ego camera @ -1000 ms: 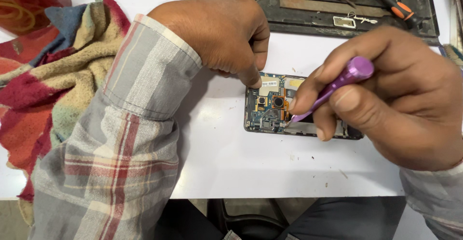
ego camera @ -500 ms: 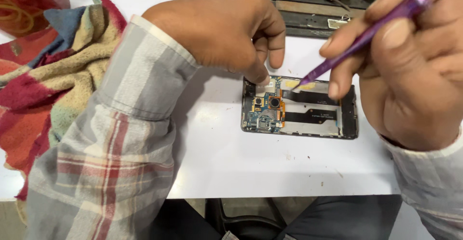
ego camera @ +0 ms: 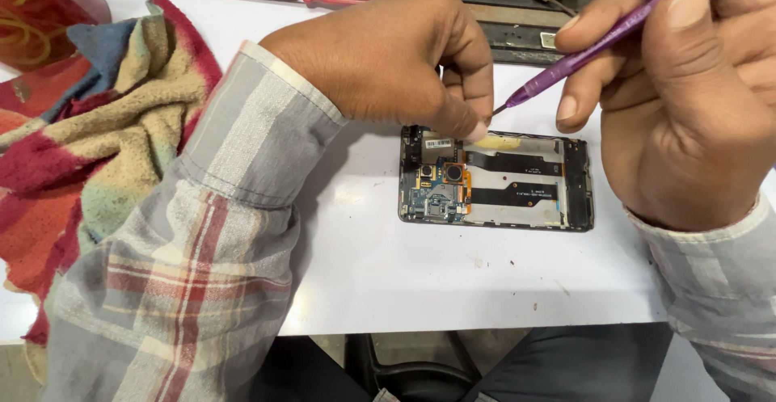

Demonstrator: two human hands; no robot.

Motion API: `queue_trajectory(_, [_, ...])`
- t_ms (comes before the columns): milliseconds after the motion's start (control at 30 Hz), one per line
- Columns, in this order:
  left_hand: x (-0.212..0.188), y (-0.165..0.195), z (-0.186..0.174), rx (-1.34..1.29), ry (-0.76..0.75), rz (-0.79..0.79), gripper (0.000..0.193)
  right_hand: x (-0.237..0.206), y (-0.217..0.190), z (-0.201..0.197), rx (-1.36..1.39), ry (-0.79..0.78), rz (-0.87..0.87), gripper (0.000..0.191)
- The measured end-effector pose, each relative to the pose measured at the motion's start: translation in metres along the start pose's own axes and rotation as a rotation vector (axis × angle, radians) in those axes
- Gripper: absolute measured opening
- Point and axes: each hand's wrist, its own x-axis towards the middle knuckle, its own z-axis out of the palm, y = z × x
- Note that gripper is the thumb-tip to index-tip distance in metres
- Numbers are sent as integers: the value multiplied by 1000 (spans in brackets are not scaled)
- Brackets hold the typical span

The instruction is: The person opens a smartphone and uses a purple screwdriver to remove screws from the internal components. The person then removes a small component from the motherboard and places it on the table.

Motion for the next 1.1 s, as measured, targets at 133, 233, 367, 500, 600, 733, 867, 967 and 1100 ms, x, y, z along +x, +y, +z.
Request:
queue_trajectory(133, [1,-7,-7,202,37,-143,11,-1,3,-4,2,11,-20,22])
queue_trajectory(233, [-6,-16,-19,430,102,-292,8,-2,8,-9,31,47,-18,23])
queue_trajectory(367, [-15,-22,-25,478,261,-292,10,-8,10,-14,-31,31,-44,24])
queue_trajectory(500, [-10,-23,-18,498,452,-252,23,-9,8,-18,-45,31,-53,24])
queue_trajectory(600, [-9,-23,-21,473,446,-329,23,-6,3,-18,-54,24,-59,24])
queue_trajectory(733, [-8,-25,-24,498,549,-104,20,-2,-7,-13,-64,22,-62,23])
queue_trajectory(867, [-6,-33,-24,530,536,-109,9,1,-14,-9,-68,10,-44,23])
queue_trajectory(967, [-3,-41,-22,565,529,-131,7,1,-16,-7,-54,17,-24,23])
queue_trajectory(1100, [-1,-45,-20,592,552,-149,4,2,-18,-5,-62,7,-30,21])
